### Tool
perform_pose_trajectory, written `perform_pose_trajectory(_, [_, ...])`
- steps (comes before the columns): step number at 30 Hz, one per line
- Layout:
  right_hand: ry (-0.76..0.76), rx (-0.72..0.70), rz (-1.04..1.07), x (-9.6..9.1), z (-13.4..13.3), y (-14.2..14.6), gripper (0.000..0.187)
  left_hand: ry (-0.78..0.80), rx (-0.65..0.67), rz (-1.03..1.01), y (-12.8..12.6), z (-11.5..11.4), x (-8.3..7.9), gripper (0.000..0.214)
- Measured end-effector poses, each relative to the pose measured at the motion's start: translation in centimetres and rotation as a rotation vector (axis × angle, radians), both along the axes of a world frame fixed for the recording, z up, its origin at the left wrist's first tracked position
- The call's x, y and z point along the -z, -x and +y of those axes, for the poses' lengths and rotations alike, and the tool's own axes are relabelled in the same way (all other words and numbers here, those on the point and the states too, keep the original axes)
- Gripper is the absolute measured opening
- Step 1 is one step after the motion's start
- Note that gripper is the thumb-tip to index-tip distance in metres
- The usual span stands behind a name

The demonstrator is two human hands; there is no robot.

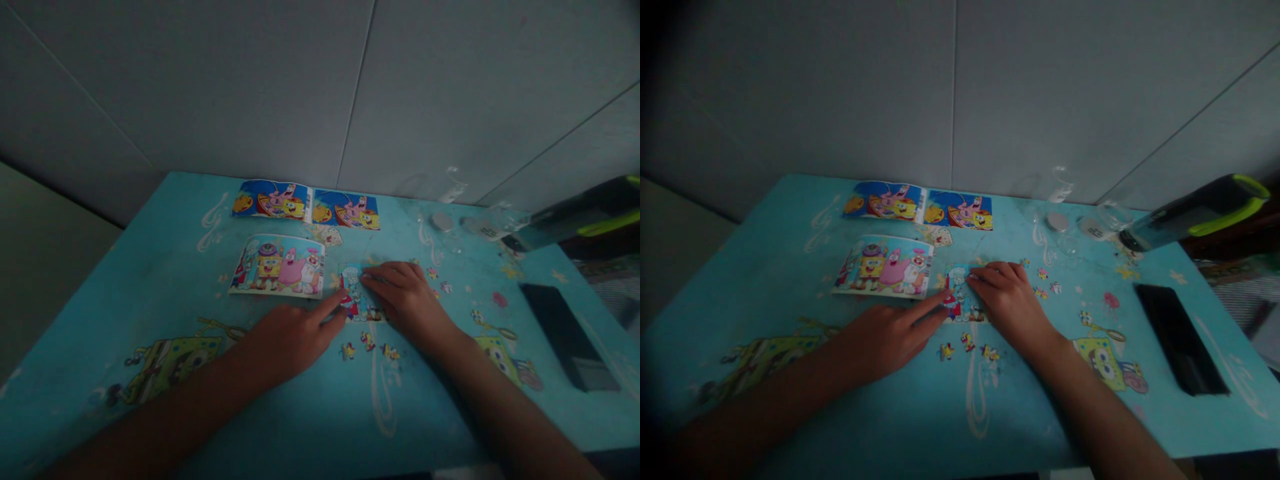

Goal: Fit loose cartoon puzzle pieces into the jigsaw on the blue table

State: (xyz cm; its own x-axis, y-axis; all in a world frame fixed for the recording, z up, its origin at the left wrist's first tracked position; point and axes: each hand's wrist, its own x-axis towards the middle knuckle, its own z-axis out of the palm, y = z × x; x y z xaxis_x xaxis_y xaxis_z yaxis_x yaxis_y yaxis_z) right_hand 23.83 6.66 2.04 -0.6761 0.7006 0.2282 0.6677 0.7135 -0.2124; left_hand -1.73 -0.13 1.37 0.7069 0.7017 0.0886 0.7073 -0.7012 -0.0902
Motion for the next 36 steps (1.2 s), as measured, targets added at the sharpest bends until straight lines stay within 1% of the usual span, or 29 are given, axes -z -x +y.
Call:
perform_pose_trajectory(6, [-0.027, 0.095, 0.034, 0.0, 0.2, -0.6, 0.023, 0.003, -0.011, 0.028, 0.0, 0.0, 0.1, 0.038])
perform_pose_trajectory(9, [0.026, 0.111, 0.075, -0.1, 0.5, -1.3, 0.022, 0.031, -0.015, 0.021, 0.0, 0.1, -0.1, 0.038])
perform_pose_trajectory(11, [0.078, 0.126, 0.124, -0.6, 0.7, -2.2, 0.021, 0.049, -0.014, 0.019, 0.0, 0.1, -0.2, 0.039])
perform_pose_trajectory(13, [0.098, 0.218, 0.184, -1.2, 0.8, -3.5, 0.02, 0.057, -0.009, 0.015, 0.1, 0.1, -0.3, 0.04])
perform_pose_trajectory(15, [0.091, 0.378, 0.211, -1.8, 1.0, -5.2, 0.019, 0.062, -0.001, 0.002, 0.2, 0.0, -0.2, 0.041])
perform_pose_trajectory(17, [0.099, 0.53, 0.178, -2.0, 1.3, -7.2, 0.021, 0.067, 0.007, -0.02, 0.3, 0.0, -0.1, 0.041])
perform_pose_trajectory(18, [0.113, 0.585, 0.147, -2.0, 1.5, -8.2, 0.023, 0.07, 0.011, -0.03, 0.4, 0.1, -0.1, 0.042])
perform_pose_trajectory(21, [0.141, 0.676, 0.082, -1.7, 2.1, -10.6, 0.026, 0.075, 0.019, -0.047, 0.4, 0.1, 0.1, 0.042])
perform_pose_trajectory(24, [0.172, 0.713, 0.052, -1.4, 2.5, -12.1, 0.026, 0.079, 0.019, -0.039, 0.4, 0.2, 0.2, 0.042])
perform_pose_trajectory(28, [0.249, 0.739, 0.041, -1.3, 2.4, -12.5, 0.026, 0.069, 0.016, -0.032, 0.4, 0.3, 0.1, 0.043])
perform_pose_trajectory(31, [0.261, 0.757, 0.05, -1.5, 2.2, -12.0, 0.024, 0.07, 0.029, -0.035, 0.5, 0.3, 0.0, 0.042])
perform_pose_trajectory(33, [0.239, 0.77, 0.038, -1.6, 2.1, -11.6, 0.024, 0.072, 0.038, -0.035, 0.6, 0.3, 0.0, 0.041])
perform_pose_trajectory(36, [0.144, 0.784, 0.009, -1.8, 2.0, -11.2, 0.024, 0.075, 0.034, -0.022, 0.6, 0.2, 0.1, 0.042])
